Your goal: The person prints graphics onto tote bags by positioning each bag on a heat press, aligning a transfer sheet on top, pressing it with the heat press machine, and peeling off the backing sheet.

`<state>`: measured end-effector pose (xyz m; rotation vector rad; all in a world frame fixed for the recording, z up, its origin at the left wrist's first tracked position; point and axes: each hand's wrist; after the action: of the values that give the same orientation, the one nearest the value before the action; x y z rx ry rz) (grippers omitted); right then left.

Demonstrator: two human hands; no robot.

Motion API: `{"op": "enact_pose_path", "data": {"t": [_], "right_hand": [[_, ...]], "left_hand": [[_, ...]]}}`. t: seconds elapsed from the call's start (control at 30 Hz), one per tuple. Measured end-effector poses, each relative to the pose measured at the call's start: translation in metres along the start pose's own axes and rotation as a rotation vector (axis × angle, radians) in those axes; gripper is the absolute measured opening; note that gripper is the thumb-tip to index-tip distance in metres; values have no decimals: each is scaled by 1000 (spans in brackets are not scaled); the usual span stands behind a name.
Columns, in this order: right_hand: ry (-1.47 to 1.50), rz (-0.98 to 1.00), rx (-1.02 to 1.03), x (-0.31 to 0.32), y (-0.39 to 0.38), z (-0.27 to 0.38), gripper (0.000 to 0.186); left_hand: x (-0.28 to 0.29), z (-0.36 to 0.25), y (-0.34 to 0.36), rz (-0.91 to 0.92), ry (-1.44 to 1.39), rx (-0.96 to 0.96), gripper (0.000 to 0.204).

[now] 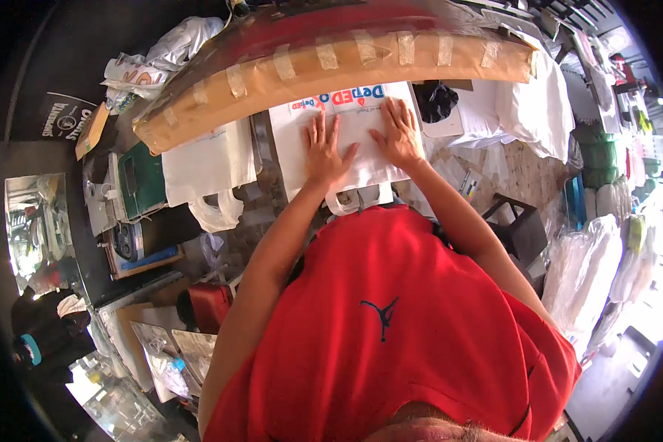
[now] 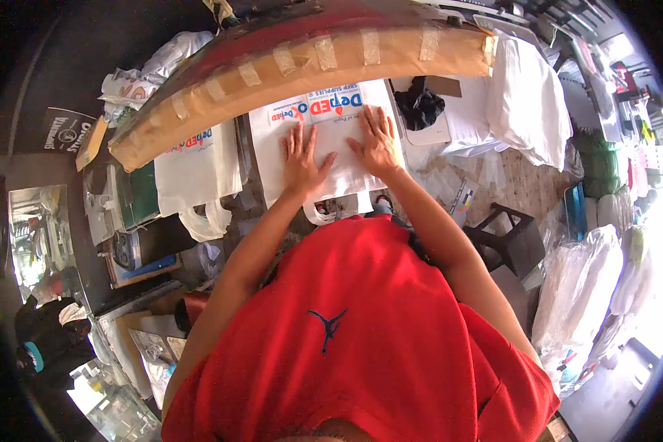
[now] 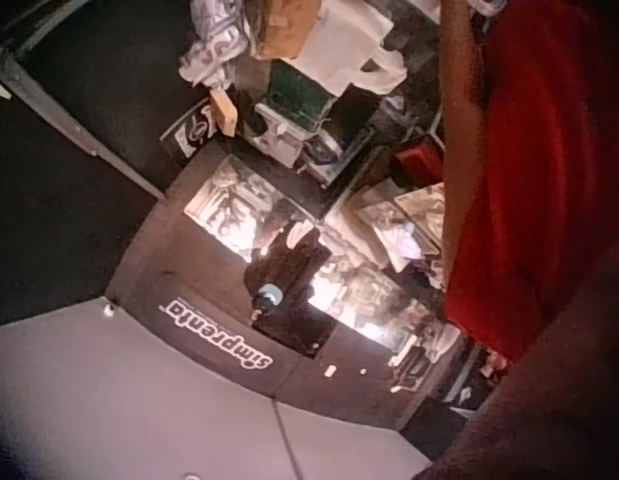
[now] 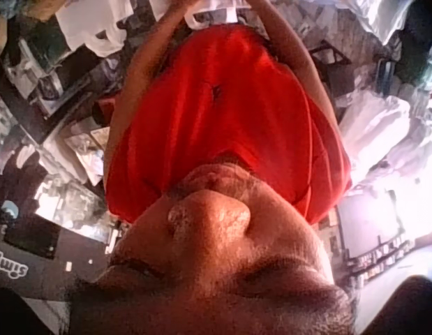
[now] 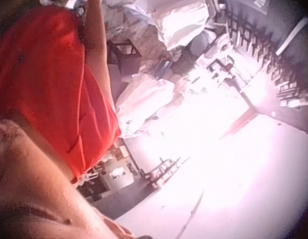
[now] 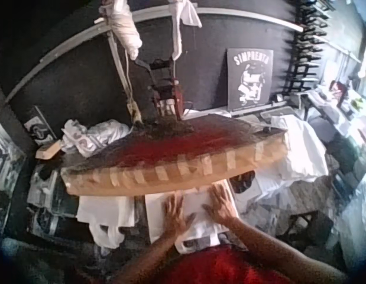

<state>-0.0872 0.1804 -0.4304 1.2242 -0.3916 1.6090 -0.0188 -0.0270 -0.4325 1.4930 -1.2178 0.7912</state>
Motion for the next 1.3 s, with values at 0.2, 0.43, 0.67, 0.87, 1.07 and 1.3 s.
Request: {"op": "enact_pose_path", "data": {"t": [0.2, 0.43, 0.67, 0.87, 1.07, 1.3], "right_hand": [[-14, 19, -9, 0, -1, 4, 79], [5, 19, -7, 2, -3, 4, 82], [13, 7, 7, 0, -2, 4, 82], [29, 25, 8, -1, -3, 3, 84], [6, 6, 13, -2, -3, 1, 83], [19, 15, 12, -1, -3, 1, 82]], "left_hand": [[0, -1, -1, -23, 5, 14, 80], [4, -4, -1, -19, 9, 15, 80], [4, -1, -2, 12, -5, 16, 80], [4, -1, -3, 16, -22, 33, 80], [2, -1, -2, 4, -11, 35, 80], [3, -2, -2, 5, 1, 29, 81]]}}
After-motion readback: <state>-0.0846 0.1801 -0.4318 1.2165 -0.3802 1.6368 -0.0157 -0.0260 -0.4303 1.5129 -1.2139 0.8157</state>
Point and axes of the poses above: each hand's wrist, its own y-axis towards the middle knuckle, its own x-axis out of the back of the hand, z = x × y, and after that the axes turned 4 degrees about y, right-handed
